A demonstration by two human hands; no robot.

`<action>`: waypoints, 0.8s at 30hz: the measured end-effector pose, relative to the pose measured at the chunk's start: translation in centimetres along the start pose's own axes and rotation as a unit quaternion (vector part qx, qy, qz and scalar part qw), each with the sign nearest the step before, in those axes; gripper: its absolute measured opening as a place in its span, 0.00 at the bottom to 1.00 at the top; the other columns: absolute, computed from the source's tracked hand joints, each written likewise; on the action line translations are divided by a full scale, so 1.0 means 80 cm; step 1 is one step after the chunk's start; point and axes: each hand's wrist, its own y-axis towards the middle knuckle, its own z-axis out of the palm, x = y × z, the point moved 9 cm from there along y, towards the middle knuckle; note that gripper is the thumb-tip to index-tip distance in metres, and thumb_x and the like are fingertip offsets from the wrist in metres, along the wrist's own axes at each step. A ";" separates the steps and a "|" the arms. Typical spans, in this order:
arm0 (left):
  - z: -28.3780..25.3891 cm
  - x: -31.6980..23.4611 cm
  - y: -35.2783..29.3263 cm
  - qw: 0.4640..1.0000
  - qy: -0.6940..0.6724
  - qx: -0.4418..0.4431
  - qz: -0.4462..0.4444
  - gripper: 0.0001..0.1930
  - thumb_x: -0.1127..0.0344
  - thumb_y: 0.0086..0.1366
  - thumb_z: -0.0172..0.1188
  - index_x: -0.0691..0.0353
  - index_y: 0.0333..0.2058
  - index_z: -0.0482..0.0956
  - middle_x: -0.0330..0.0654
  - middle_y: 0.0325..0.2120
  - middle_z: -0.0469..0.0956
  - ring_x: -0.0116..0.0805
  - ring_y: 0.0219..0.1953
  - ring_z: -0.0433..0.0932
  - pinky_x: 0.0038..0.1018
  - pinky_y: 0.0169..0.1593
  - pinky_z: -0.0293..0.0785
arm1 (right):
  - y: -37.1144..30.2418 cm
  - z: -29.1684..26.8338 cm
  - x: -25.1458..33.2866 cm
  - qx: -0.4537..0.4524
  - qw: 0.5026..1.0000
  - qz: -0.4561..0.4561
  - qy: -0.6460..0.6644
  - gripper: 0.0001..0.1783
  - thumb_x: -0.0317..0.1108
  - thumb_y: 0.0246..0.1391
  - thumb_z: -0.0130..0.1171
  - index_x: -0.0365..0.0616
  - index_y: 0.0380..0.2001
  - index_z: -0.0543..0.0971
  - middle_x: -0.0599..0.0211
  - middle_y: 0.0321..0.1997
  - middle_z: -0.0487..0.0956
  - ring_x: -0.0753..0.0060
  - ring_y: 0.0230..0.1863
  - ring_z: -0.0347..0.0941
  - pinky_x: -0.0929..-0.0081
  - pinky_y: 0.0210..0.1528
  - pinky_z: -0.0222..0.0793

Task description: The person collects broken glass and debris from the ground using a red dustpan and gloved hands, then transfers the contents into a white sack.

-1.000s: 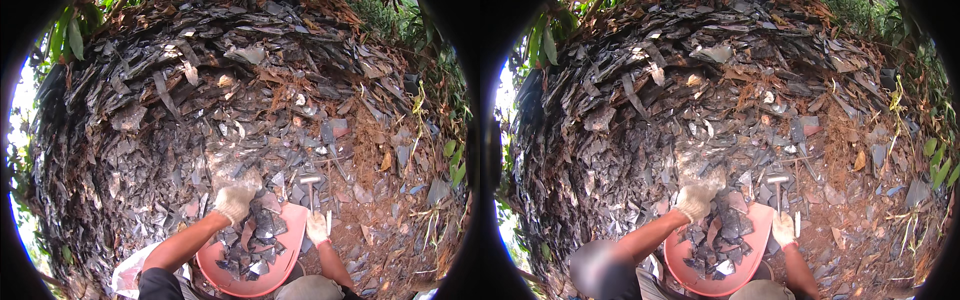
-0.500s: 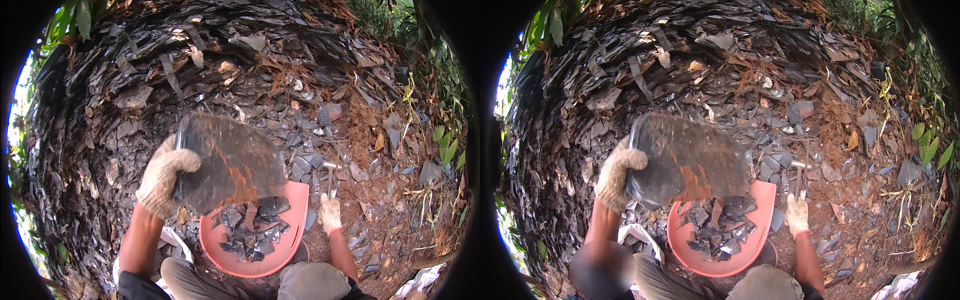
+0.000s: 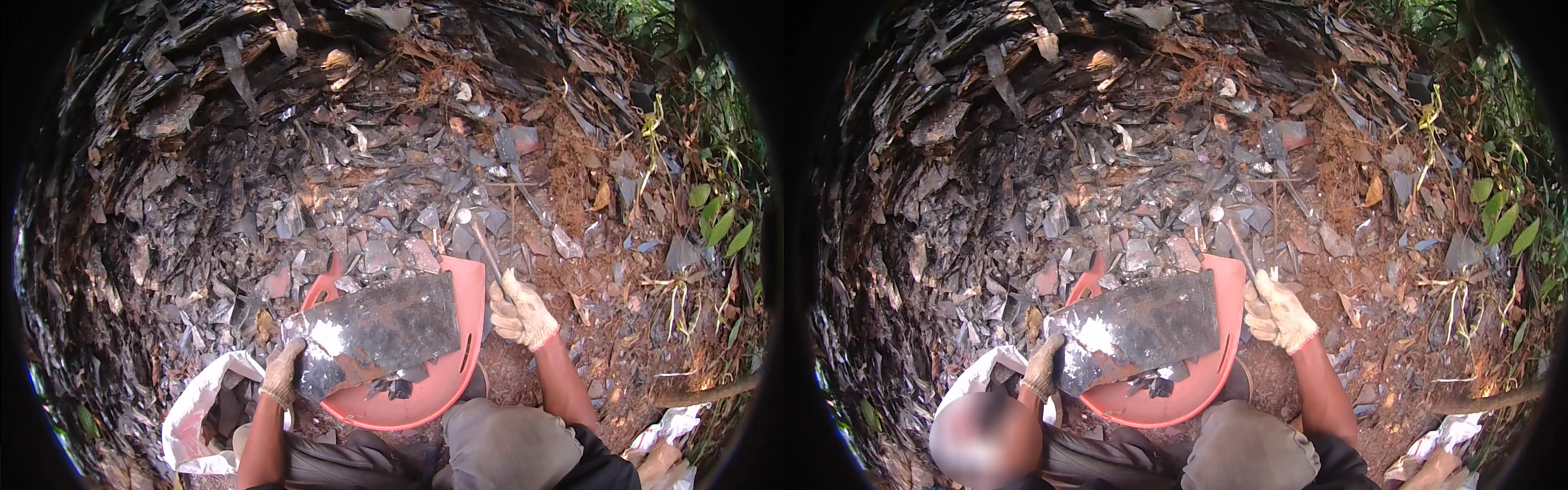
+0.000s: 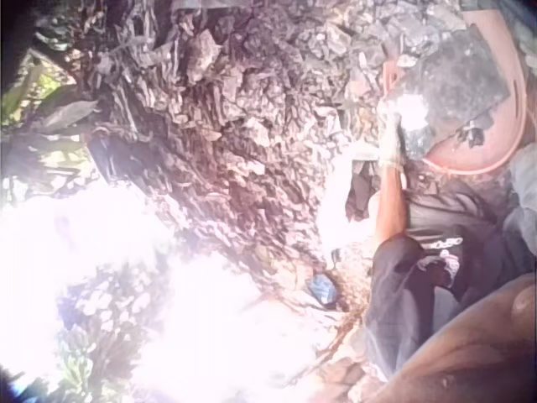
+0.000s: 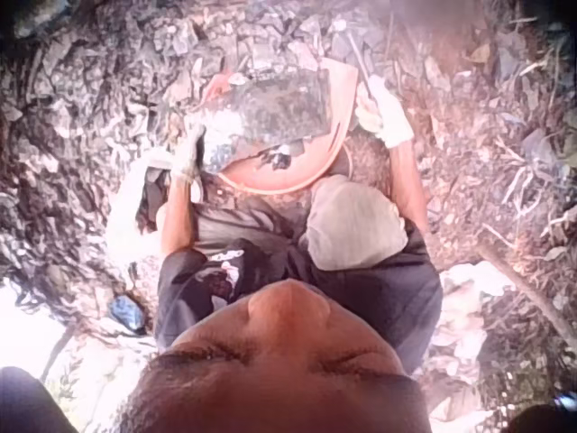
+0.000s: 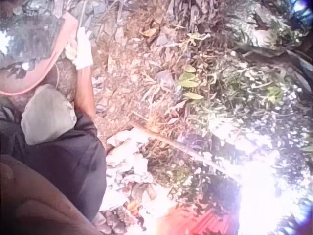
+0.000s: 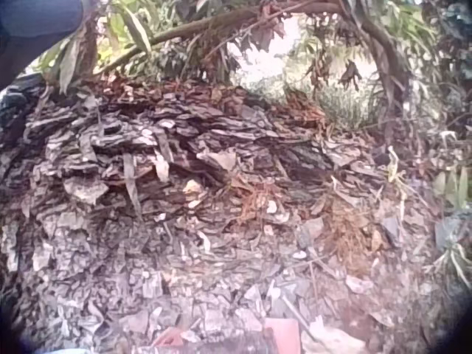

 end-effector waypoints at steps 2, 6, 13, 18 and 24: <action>0.006 -0.012 -0.010 0.997 0.035 -0.047 0.043 0.29 0.47 0.64 0.66 0.72 0.49 0.80 0.48 0.38 0.83 0.37 0.40 0.82 0.36 0.45 0.79 | -0.006 0.021 -0.008 -0.010 1.000 -0.012 -0.005 0.22 0.56 0.72 0.50 0.51 0.34 0.76 0.79 0.16 0.62 0.80 0.11 0.53 0.78 0.10 0.49; 0.010 -0.025 0.003 0.977 0.186 -0.056 0.091 0.43 0.36 0.67 0.61 0.78 0.59 0.74 0.56 0.48 0.82 0.41 0.49 0.79 0.36 0.52 0.75 | -0.014 0.061 -0.020 0.061 0.992 -0.108 -0.039 0.20 0.55 0.71 0.53 0.48 0.40 0.75 0.79 0.16 0.63 0.78 0.12 0.56 0.77 0.13 0.50; 0.002 -0.027 -0.004 0.977 0.191 -0.057 0.077 0.47 0.33 0.67 0.57 0.83 0.57 0.73 0.56 0.47 0.81 0.42 0.47 0.78 0.37 0.53 0.74 | 0.011 0.048 -0.052 -0.184 0.944 -0.053 -0.267 0.17 0.50 0.72 0.52 0.52 0.34 0.67 0.81 0.16 0.62 0.84 0.13 0.57 0.78 0.14 0.52; 0.002 0.007 0.008 0.998 0.052 -0.029 -0.024 0.47 0.31 0.67 0.56 0.80 0.60 0.72 0.51 0.49 0.80 0.38 0.44 0.78 0.36 0.50 0.76 | 0.004 0.006 -0.061 -0.216 0.820 -0.128 -0.514 0.21 0.51 0.72 0.50 0.42 0.35 0.71 0.54 0.26 0.71 0.50 0.29 0.71 0.54 0.35 0.68; 0.007 0.013 0.002 0.999 0.020 0.001 -0.033 0.46 0.31 0.69 0.54 0.79 0.60 0.73 0.49 0.48 0.81 0.38 0.44 0.80 0.37 0.49 0.77 | -0.023 0.048 -0.045 -0.169 0.647 -0.345 -0.659 0.13 0.42 0.71 0.52 0.44 0.38 0.72 0.73 0.18 0.68 0.78 0.13 0.61 0.72 0.16 0.60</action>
